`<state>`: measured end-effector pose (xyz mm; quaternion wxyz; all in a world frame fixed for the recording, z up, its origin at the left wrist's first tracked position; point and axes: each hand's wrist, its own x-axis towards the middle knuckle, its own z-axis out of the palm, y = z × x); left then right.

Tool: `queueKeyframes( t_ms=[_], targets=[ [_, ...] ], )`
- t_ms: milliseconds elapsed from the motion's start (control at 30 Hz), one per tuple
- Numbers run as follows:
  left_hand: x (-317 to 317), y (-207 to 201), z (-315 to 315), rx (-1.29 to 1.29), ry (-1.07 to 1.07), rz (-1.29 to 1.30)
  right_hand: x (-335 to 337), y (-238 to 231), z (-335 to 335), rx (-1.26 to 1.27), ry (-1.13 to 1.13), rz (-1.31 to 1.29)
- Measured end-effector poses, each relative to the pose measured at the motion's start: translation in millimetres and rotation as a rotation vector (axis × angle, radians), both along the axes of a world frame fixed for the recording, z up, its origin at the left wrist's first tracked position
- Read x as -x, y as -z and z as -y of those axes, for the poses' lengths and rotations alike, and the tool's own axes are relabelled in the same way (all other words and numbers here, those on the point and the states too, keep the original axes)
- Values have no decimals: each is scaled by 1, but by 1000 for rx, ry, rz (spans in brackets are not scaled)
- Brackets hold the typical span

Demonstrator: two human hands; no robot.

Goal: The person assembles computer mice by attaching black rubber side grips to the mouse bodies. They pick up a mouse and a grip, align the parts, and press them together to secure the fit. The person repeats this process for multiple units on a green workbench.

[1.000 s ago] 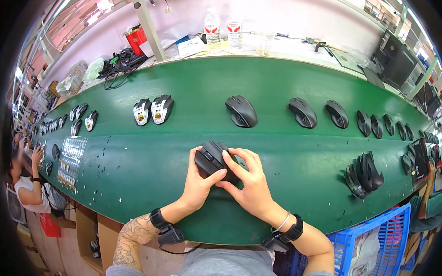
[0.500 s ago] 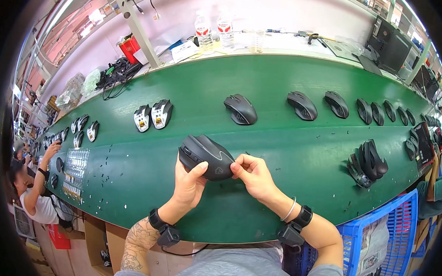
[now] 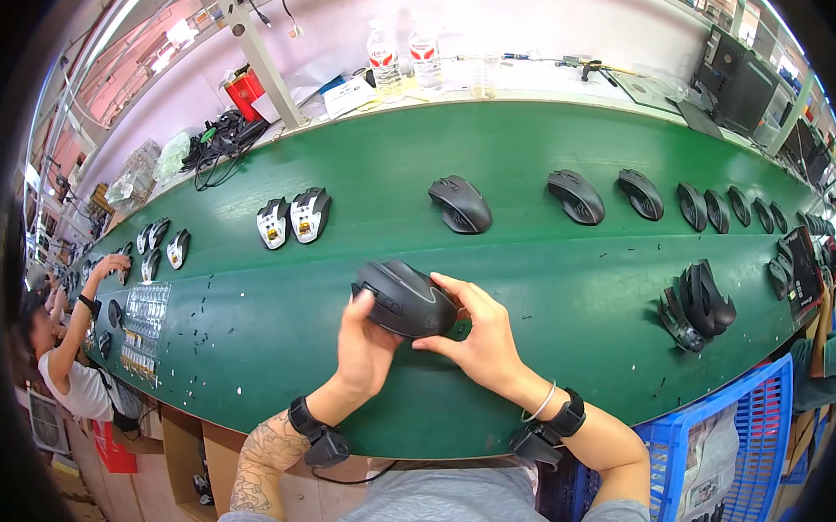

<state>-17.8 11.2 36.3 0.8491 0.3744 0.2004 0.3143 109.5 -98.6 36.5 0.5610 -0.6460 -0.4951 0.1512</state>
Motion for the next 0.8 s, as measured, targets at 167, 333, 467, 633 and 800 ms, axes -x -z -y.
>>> queueKeyframes(
  t_ms=[167,333,467,633,800],
  targets=[
    [1,0,-25,-195,-1,-275,-14,-1,2,19,-32,140],
    [4,0,-33,-299,13,-385,-15,-5,4,62,-89,125],
    [-1,-7,-25,-172,89,-355,-19,5,5,169,-241,-355],
    [0,6,-19,-244,138,-317,-23,3,5,201,-288,-691],
    [3,14,-13,-373,178,-306,-21,5,3,207,-251,-663]
  ],
)
